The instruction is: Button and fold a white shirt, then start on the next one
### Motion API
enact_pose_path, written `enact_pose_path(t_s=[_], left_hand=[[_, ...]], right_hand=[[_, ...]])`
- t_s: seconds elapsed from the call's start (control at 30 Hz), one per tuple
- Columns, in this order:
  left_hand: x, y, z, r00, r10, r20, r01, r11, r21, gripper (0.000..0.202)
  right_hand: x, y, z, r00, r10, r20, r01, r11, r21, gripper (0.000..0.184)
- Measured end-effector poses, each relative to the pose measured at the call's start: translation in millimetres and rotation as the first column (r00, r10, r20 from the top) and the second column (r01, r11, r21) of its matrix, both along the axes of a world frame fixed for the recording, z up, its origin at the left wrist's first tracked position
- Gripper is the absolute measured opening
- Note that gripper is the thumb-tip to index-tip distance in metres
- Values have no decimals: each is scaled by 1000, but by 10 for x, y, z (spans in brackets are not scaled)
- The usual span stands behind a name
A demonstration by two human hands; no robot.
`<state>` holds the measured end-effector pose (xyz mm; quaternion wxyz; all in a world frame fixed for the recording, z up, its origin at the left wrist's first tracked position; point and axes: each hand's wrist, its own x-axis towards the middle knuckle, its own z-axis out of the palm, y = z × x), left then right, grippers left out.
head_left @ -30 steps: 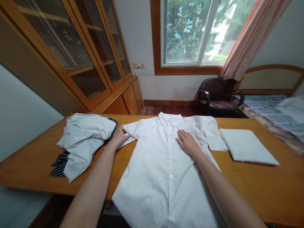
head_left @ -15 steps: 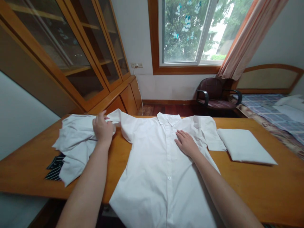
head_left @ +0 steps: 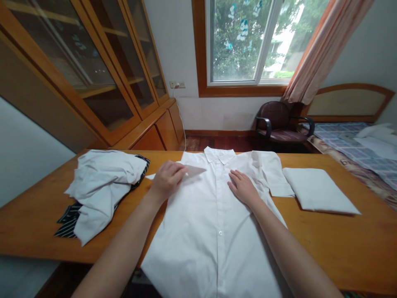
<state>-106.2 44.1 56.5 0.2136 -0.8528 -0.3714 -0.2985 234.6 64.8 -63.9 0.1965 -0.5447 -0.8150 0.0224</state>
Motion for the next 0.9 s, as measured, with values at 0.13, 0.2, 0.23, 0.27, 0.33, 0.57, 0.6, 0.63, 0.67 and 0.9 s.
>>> enact_pose_path(t_s=[0.13, 0.2, 0.23, 0.27, 0.33, 0.57, 0.6, 0.63, 0.67, 0.9], left_hand=[[456, -289, -93, 949, -231, -216, 139, 918, -371, 29], [606, -439, -101, 914, -358, -191, 216, 828, -517, 31], [656, -501, -88, 907, -398, -141, 252, 779, -575, 32], [688, -549, -66, 902, -426, -78, 290, 727, -622, 34], [695, -582, -2, 902, -429, 58, 351, 647, -676, 34], [229, -231, -67, 983, 110, 148, 22, 728, -685, 28], [143, -193, -131, 979, 181, 89, -65, 698, -713, 30], [66, -171, -200, 974, 226, 23, -132, 649, -749, 31], [2, -162, -268, 971, 237, -34, -172, 592, -788, 31], [-84, -239, -455, 981, 192, 6, -73, 405, -911, 34]], right_hand=[[1, 1, -3, 1000, -1, -11, 1, 1000, 8, 44], [3, 1, -10, 1000, -2, -15, 2, 1000, 8, 44], [4, 1, -13, 1000, -4, -15, 4, 1000, 8, 44], [6, 1, -15, 1000, -7, -14, 7, 1000, 9, 44], [9, 0, -19, 1000, -10, -11, 10, 1000, 14, 44], [12, 8, -30, 1000, -7, -12, 8, 1000, 30, 43], [10, 8, -32, 1000, -8, -14, 9, 1000, 30, 43], [9, 8, -33, 1000, -8, -15, 9, 999, 31, 42], [7, 7, -33, 1000, -9, -16, 9, 999, 31, 42], [-1, 5, -15, 1000, -13, -21, 13, 1000, 21, 42]])
